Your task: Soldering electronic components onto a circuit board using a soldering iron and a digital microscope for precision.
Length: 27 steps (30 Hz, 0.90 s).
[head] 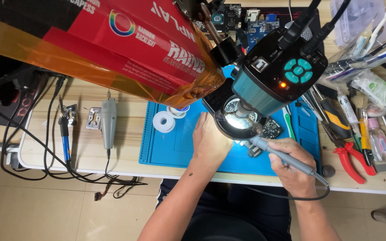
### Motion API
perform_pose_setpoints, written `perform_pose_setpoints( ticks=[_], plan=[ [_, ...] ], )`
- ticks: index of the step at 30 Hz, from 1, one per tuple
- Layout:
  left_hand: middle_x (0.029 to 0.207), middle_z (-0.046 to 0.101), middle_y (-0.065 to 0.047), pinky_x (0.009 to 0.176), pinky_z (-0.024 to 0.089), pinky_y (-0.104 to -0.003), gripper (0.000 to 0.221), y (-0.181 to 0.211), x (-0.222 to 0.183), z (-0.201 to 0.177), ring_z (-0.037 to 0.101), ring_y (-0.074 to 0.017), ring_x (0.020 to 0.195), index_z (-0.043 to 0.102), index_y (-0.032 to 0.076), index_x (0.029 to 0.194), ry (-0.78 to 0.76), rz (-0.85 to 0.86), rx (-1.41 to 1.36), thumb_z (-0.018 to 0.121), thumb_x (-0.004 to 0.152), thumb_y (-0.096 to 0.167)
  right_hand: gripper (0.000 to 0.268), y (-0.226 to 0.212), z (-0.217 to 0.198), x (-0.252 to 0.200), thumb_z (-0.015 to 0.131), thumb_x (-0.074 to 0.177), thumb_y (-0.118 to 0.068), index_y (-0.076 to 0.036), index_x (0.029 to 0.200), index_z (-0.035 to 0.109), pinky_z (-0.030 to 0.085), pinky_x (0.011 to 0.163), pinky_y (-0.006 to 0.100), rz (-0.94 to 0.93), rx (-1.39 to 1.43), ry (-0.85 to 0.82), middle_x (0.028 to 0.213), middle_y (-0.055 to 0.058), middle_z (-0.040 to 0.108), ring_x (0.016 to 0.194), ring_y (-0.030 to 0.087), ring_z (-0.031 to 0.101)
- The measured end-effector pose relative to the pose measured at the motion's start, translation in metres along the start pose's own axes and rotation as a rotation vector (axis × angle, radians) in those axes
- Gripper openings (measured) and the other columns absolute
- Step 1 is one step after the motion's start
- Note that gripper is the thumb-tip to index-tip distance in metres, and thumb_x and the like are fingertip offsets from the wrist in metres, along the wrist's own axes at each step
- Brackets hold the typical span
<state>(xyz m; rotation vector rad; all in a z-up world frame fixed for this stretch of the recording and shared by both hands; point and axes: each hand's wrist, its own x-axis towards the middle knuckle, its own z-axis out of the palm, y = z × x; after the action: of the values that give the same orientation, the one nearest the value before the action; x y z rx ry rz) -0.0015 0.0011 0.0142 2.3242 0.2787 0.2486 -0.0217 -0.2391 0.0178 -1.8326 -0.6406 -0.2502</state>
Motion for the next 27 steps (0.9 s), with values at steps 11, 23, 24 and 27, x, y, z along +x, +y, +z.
perform_pose_setpoints(
  ticks=[11, 23, 24, 27],
  plan=[
    [0.1, 0.072, -0.014, 0.117, 0.048, -0.066, 0.034, -0.002, -0.003, -0.009, 0.071, -0.0476, 0.111, 0.073, -0.001, 0.118, 0.111, 0.234, 0.091, 0.075, 0.086, 0.01, 0.017, 0.015, -0.003, -0.008, 0.077, 0.099, -0.004, 0.002, 0.115, 0.079, 0.064, 0.081, 0.041, 0.076, 0.086, 0.117, 0.103, 0.015, 0.077, 0.101, 0.03, 0.08],
    [0.095, 0.063, 0.004, 0.089, 0.061, -0.046, 0.005, -0.062, -0.001, 0.004, 0.071, -0.0284, 0.09, 0.07, 0.018, 0.082, 0.322, 0.45, 0.122, 0.07, 0.078, 0.014, 0.015, 0.014, -0.002, -0.007, 0.075, 0.103, -0.003, 0.005, 0.115, 0.077, 0.059, 0.073, 0.035, 0.06, 0.023, 0.121, 0.099, 0.014, 0.074, 0.088, 0.023, 0.074],
    [0.094, 0.062, 0.006, 0.083, 0.061, -0.043, 0.006, -0.063, -0.002, 0.0, 0.071, -0.0255, 0.088, 0.07, 0.02, 0.081, 0.327, 0.448, 0.119, 0.07, 0.082, 0.015, 0.015, 0.015, -0.002, -0.008, 0.075, 0.103, -0.003, 0.006, 0.115, 0.076, 0.058, 0.072, 0.034, 0.054, 0.02, 0.123, 0.098, 0.014, 0.073, 0.086, 0.022, 0.073],
    [0.097, 0.063, 0.004, 0.08, 0.06, -0.037, 0.011, -0.067, -0.006, -0.009, 0.07, -0.0235, 0.09, 0.071, 0.02, 0.087, 0.252, 0.397, 0.071, 0.066, 0.094, 0.013, 0.015, 0.01, 0.001, -0.005, 0.074, 0.104, -0.003, 0.008, 0.115, 0.076, 0.058, 0.074, 0.035, 0.037, 0.019, 0.133, 0.097, 0.015, 0.073, 0.084, 0.021, 0.071]
  ],
)
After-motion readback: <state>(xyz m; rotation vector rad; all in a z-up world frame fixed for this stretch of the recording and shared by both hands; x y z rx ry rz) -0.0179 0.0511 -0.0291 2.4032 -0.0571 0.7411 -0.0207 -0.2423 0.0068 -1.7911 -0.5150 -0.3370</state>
